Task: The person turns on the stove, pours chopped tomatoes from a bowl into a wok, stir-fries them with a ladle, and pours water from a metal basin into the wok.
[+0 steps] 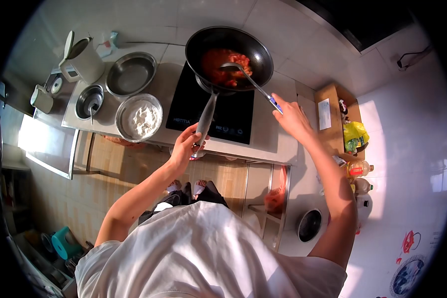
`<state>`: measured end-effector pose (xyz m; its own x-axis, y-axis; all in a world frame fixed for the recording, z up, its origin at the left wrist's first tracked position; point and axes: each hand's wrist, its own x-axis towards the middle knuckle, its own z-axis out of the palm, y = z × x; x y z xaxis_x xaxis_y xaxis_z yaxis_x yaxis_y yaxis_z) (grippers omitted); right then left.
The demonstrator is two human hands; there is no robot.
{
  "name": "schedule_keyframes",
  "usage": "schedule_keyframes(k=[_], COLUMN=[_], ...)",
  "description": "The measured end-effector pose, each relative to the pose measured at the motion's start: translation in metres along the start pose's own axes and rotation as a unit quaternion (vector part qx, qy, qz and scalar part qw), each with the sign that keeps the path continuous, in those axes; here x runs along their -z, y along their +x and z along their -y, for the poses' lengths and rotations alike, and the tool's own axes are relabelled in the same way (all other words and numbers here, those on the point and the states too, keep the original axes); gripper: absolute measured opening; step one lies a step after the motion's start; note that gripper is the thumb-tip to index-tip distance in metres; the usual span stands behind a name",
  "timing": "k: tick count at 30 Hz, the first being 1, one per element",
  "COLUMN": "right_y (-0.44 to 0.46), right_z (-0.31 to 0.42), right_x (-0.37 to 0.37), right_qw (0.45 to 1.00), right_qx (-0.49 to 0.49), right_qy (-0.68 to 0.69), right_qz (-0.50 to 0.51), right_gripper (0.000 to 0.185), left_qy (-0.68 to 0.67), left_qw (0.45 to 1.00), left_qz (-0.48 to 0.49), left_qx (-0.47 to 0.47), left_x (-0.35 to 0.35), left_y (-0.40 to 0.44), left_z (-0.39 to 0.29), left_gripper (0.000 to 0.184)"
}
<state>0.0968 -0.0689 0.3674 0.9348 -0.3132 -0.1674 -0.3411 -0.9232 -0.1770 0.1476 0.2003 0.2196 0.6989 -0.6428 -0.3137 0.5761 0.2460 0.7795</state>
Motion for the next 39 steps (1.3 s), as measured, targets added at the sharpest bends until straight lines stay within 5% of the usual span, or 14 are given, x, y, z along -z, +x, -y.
schedule_keyframes(k=[7, 16, 23, 26, 30, 39], right_y=[0.011, 0.008, 0.018, 0.003, -0.008, 0.014], right_z=[-0.003, 0.010, -0.020, -0.007, -0.003, 0.011], right_x=[-0.028, -0.039, -0.029, -0.003, 0.007, -0.006], right_qw=[0.999, 0.913, 0.908, 0.980, 0.995, 0.998], right_qx=[0.016, 0.170, 0.146, 0.071, 0.080, -0.024], right_qy=[-0.035, -0.368, -0.380, -0.169, 0.061, 0.050], right_qz=[0.026, -0.053, -0.102, -0.076, -0.023, 0.008], right_gripper=[0.051, 0.061, 0.060, 0.054, 0.056, 0.052], left_qy=[-0.005, -0.004, -0.005, -0.006, -0.010, -0.002], left_qw=[1.000, 1.000, 1.000, 1.000, 1.000, 1.000], left_qz=[-0.005, -0.009, -0.013, -0.011, -0.014, -0.009], left_qx=[-0.001, -0.003, -0.015, -0.016, -0.014, -0.003], left_x=[0.000, -0.002, -0.003, -0.003, -0.003, -0.002], left_y=[-0.001, -0.002, -0.004, -0.002, -0.001, -0.001], left_z=[-0.002, -0.001, 0.000, 0.001, 0.002, 0.000], left_gripper=[0.046, 0.044, 0.044, 0.045, 0.044, 0.045])
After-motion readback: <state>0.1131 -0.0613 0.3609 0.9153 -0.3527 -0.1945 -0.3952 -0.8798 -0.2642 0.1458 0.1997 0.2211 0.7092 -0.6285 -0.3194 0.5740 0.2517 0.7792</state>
